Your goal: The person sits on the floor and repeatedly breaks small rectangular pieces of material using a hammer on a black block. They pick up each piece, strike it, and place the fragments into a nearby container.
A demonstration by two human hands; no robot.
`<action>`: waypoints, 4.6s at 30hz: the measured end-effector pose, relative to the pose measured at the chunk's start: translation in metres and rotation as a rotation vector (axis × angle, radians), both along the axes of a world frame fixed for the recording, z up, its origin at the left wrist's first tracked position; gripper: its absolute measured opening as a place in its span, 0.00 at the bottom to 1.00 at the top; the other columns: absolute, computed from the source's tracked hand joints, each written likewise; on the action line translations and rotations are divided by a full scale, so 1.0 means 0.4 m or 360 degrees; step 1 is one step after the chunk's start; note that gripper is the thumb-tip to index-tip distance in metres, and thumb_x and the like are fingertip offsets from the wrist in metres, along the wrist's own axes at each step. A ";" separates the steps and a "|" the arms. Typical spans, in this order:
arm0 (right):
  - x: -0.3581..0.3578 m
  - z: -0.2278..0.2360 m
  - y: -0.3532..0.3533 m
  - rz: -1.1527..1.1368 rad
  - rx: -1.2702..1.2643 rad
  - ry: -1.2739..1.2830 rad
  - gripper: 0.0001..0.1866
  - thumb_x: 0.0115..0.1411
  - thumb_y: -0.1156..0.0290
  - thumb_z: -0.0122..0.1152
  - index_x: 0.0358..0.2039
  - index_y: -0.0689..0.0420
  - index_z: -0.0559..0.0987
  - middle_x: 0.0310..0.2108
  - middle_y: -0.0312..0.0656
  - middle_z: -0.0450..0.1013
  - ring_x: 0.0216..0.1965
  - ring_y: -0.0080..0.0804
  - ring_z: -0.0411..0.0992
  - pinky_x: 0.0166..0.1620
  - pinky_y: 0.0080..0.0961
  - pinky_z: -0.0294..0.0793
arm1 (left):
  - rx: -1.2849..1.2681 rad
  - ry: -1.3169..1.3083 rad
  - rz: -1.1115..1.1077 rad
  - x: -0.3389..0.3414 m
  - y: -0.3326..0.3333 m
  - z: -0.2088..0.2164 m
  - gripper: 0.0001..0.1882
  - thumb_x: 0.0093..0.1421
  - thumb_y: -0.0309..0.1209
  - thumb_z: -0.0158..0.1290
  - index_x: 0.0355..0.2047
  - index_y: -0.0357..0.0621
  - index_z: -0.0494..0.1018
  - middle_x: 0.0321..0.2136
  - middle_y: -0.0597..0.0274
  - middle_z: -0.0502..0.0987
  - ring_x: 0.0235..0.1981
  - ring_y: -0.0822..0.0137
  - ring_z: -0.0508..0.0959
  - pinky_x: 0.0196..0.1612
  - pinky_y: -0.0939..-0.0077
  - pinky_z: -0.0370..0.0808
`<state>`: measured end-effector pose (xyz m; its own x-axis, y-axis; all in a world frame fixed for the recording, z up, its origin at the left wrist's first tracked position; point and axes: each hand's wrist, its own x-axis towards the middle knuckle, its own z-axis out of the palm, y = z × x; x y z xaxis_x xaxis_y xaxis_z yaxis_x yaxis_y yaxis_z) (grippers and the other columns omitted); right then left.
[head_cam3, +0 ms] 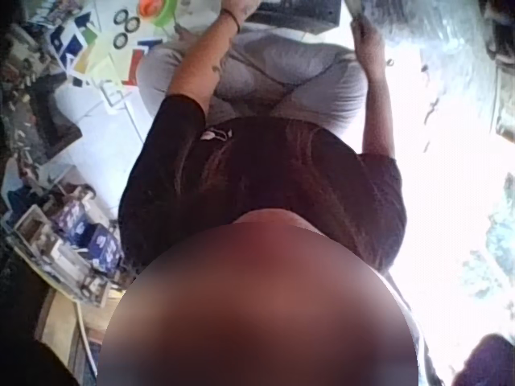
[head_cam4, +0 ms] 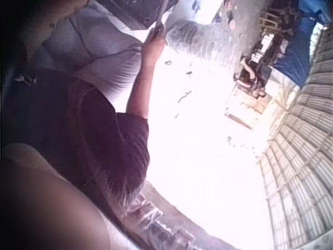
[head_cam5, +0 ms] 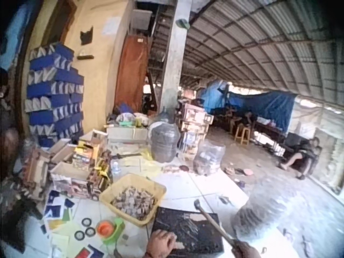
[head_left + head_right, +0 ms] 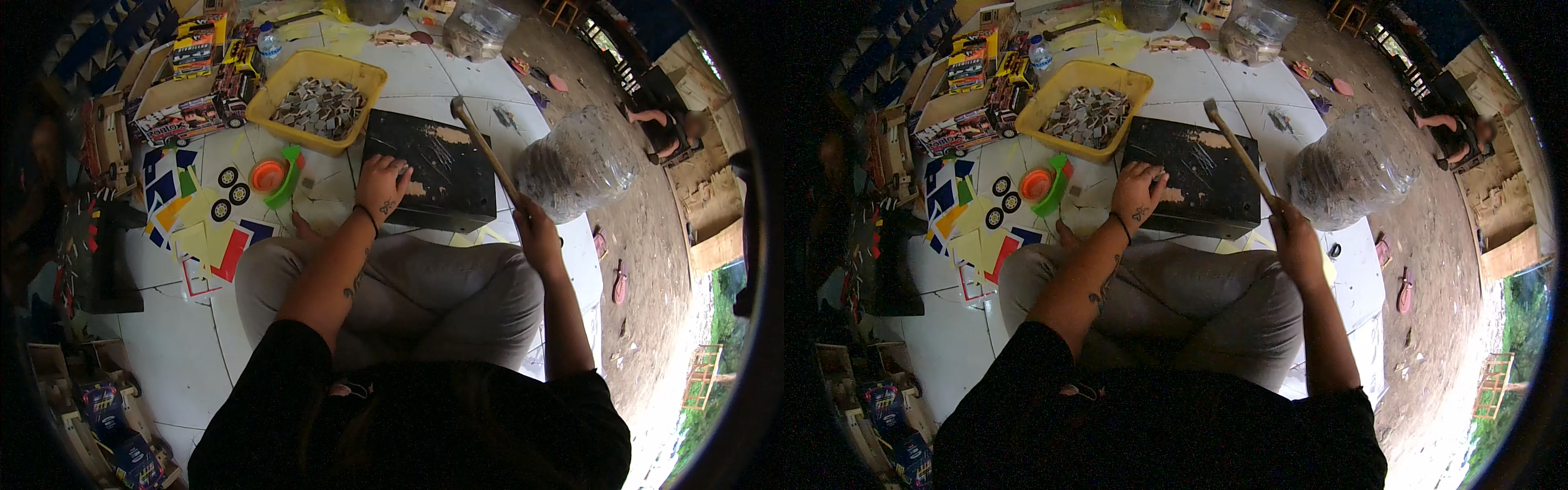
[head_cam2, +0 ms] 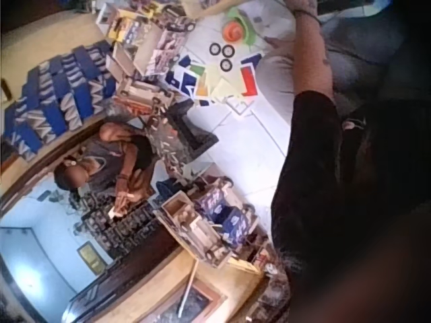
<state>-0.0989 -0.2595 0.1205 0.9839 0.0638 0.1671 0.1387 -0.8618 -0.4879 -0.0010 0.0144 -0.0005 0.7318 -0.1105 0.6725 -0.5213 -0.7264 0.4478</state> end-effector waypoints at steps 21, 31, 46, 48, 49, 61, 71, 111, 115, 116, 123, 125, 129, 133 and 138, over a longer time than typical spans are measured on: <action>0.170 -0.200 -0.120 0.0076 0.0106 0.0227 0.17 0.53 0.75 0.59 0.44 0.57 0.68 0.36 0.52 0.73 0.40 0.50 0.73 0.41 0.38 0.70 | -0.2093 0.0842 0.0257 0.178 0.220 0.008 0.17 0.59 0.31 0.52 0.45 0.35 0.63 0.27 0.67 0.67 0.36 0.66 0.69 0.47 0.76 0.62; 0.176 -0.212 -0.119 0.0023 -0.0061 0.0268 0.18 0.55 0.70 0.59 0.46 0.56 0.69 0.34 0.53 0.75 0.39 0.53 0.74 0.41 0.42 0.71 | -0.2091 0.0973 0.0546 0.154 0.243 -0.031 0.29 0.60 0.33 0.52 0.59 0.38 0.58 0.51 0.48 0.69 0.52 0.56 0.70 0.53 0.64 0.66; 0.159 -0.208 -0.145 -0.0374 0.0175 -0.0280 0.24 0.56 0.63 0.61 0.49 0.62 0.69 0.44 0.54 0.66 0.33 0.44 0.73 0.39 0.36 0.73 | -0.0888 -0.0406 0.0165 -0.183 0.521 0.437 0.18 0.63 0.31 0.45 0.53 0.40 0.67 0.49 0.58 0.72 0.51 0.64 0.69 0.57 0.68 0.61; 0.158 -0.209 -0.142 -0.0414 0.0133 -0.0268 0.22 0.57 0.64 0.60 0.49 0.60 0.69 0.43 0.53 0.66 0.33 0.43 0.74 0.38 0.35 0.73 | -0.0337 -0.0220 0.0044 -0.269 0.508 0.510 0.18 0.63 0.31 0.45 0.53 0.40 0.67 0.49 0.58 0.72 0.51 0.64 0.70 0.56 0.68 0.61; 0.160 -0.209 -0.139 -0.0408 0.0184 -0.0292 0.22 0.57 0.63 0.60 0.49 0.60 0.69 0.43 0.53 0.65 0.33 0.43 0.74 0.38 0.35 0.73 | -0.0054 -0.0117 -0.0052 -0.303 0.489 0.534 0.18 0.63 0.32 0.45 0.53 0.40 0.67 0.49 0.57 0.72 0.51 0.63 0.70 0.56 0.68 0.61; 0.128 -0.186 -0.125 -0.0469 -0.0033 -0.0250 0.25 0.54 0.61 0.61 0.48 0.61 0.70 0.47 0.55 0.64 0.43 0.54 0.71 0.46 0.43 0.71 | 0.0899 0.0309 -0.0341 -0.363 0.318 0.511 0.19 0.63 0.33 0.44 0.53 0.39 0.66 0.48 0.55 0.72 0.49 0.62 0.71 0.54 0.67 0.63; 0.126 -0.183 -0.119 -0.0430 0.0016 -0.0209 0.28 0.47 0.60 0.65 0.49 0.56 0.72 0.49 0.53 0.62 0.48 0.53 0.68 0.50 0.42 0.70 | 0.0645 0.0362 -0.0189 -0.364 0.338 0.449 0.20 0.63 0.35 0.44 0.53 0.37 0.66 0.48 0.53 0.72 0.47 0.61 0.72 0.52 0.66 0.65; -0.219 -0.044 -0.253 0.0026 -0.0331 -0.0947 0.09 0.49 0.68 0.62 0.28 0.58 0.75 0.28 0.43 0.71 0.36 0.40 0.69 0.49 0.42 0.61 | 0.1022 -0.0260 -0.1142 -0.349 -0.483 0.407 0.41 0.53 0.39 0.55 0.64 0.47 0.50 0.62 0.52 0.56 0.65 0.53 0.51 0.67 0.51 0.41; -0.261 -0.026 -0.253 -0.0054 -0.0379 -0.0710 0.08 0.45 0.72 0.58 0.28 0.59 0.75 0.29 0.42 0.70 0.37 0.39 0.69 0.48 0.33 0.64 | 0.1076 0.0090 -0.1063 -0.334 -0.552 0.350 0.38 0.51 0.41 0.56 0.60 0.41 0.58 0.52 0.52 0.66 0.60 0.53 0.60 0.66 0.45 0.39; -0.268 -0.018 -0.249 -0.0023 -0.0339 -0.0799 0.06 0.46 0.74 0.57 0.27 0.60 0.76 0.28 0.44 0.72 0.35 0.40 0.70 0.45 0.32 0.67 | 0.1072 0.0053 -0.1033 -0.336 -0.554 0.338 0.37 0.51 0.41 0.56 0.59 0.40 0.59 0.50 0.53 0.67 0.58 0.54 0.61 0.66 0.45 0.39; -0.166 0.170 -0.373 -0.0337 -0.0084 -0.0785 0.15 0.51 0.76 0.55 0.41 0.58 0.76 0.36 0.51 0.74 0.37 0.49 0.73 0.40 0.40 0.73 | 0.0971 -0.0176 -0.0950 -0.340 -0.556 0.309 0.30 0.52 0.42 0.54 0.52 0.38 0.65 0.42 0.54 0.68 0.53 0.56 0.64 0.65 0.43 0.40; -0.073 0.195 -0.385 -0.0224 -0.0245 -0.0246 0.18 0.50 0.78 0.55 0.44 0.56 0.77 0.42 0.49 0.73 0.46 0.47 0.71 0.47 0.37 0.71 | 0.0996 -0.0162 -0.0947 -0.344 -0.558 0.308 0.30 0.52 0.43 0.55 0.50 0.37 0.65 0.42 0.54 0.68 0.53 0.55 0.64 0.65 0.42 0.40; 0.117 0.113 -0.281 0.0403 -0.0938 0.0434 0.34 0.44 0.72 0.65 0.56 0.51 0.68 0.50 0.51 0.70 0.52 0.48 0.69 0.48 0.45 0.72 | 0.1043 -0.0150 -0.0914 -0.350 -0.562 0.311 0.29 0.51 0.42 0.56 0.49 0.37 0.66 0.42 0.54 0.68 0.53 0.54 0.64 0.65 0.42 0.41; 0.163 0.011 -0.288 0.0553 -0.1128 0.0786 0.40 0.47 0.69 0.64 0.62 0.46 0.60 0.56 0.51 0.62 0.56 0.49 0.64 0.51 0.45 0.70 | 0.1035 -0.0198 -0.0941 -0.345 -0.554 0.318 0.29 0.50 0.41 0.57 0.49 0.38 0.65 0.42 0.54 0.67 0.53 0.54 0.64 0.65 0.42 0.42; 0.104 -0.001 -0.358 0.1446 -0.1931 0.0892 0.39 0.48 0.68 0.61 0.63 0.45 0.59 0.60 0.50 0.57 0.57 0.49 0.61 0.52 0.42 0.70 | 0.0999 -0.0143 -0.1012 -0.334 -0.544 0.311 0.31 0.49 0.40 0.58 0.49 0.38 0.63 0.41 0.54 0.67 0.52 0.54 0.65 0.65 0.42 0.42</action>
